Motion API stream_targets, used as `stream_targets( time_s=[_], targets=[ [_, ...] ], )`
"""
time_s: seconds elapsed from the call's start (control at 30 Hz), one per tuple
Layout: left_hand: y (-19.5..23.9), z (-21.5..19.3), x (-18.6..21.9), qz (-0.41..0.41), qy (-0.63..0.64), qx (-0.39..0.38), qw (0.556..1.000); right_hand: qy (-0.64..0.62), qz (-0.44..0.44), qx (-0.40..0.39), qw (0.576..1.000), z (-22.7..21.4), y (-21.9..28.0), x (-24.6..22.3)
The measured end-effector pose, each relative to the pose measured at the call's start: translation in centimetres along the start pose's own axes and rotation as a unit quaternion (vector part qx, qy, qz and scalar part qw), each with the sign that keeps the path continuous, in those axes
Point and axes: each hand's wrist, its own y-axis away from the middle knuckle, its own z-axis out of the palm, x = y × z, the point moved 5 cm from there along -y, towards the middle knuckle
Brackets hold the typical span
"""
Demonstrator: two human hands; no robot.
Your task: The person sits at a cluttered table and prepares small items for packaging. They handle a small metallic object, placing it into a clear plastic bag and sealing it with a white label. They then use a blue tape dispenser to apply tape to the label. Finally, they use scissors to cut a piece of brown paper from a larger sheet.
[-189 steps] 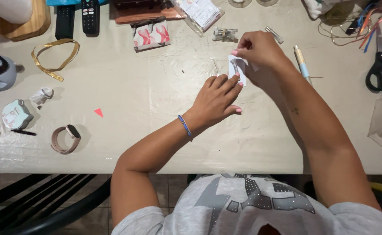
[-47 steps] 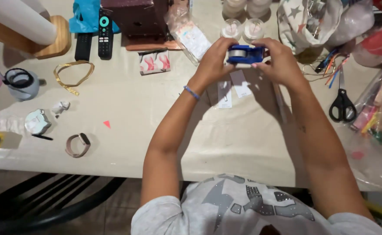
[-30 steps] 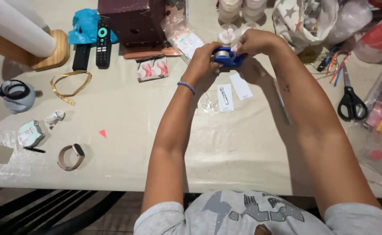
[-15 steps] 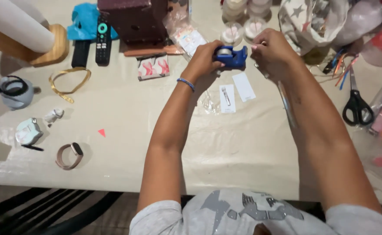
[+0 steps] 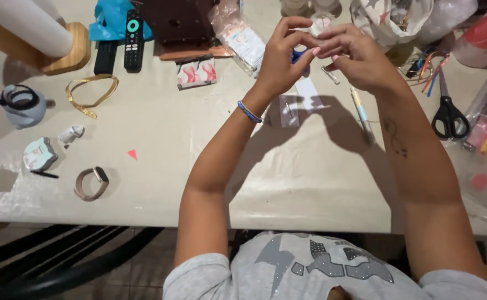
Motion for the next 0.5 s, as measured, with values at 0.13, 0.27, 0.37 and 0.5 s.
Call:
stream_targets(
  time_s=[0.13, 0.27, 0.37, 0.5],
  targets=[
    [1.9, -0.1, 2.7, 0.057, 0.008, 0.004, 0.998, -0.332, 0.200, 0.038, 0.921, 0.6, 1.4, 2.7],
    [3.8, -0.9, 2.7, -0.091, 0.120, 0.030, 0.988, -0.591, 0.188, 0.200, 0.758, -1.1, 1.9, 5.4],
    [4.9, -2.1, 2.7, -0.135, 0.180, 0.023, 0.974, -0.408, 0.121, 0.118, 0.897, -1.1, 3.7, 4.5],
    [6.1, -1.8, 2.1, -0.163, 0.219, -0.007, 0.962, -0.208, 0.023, 0.001, 0.978, 1.7, 4.0, -0.3]
  ],
)
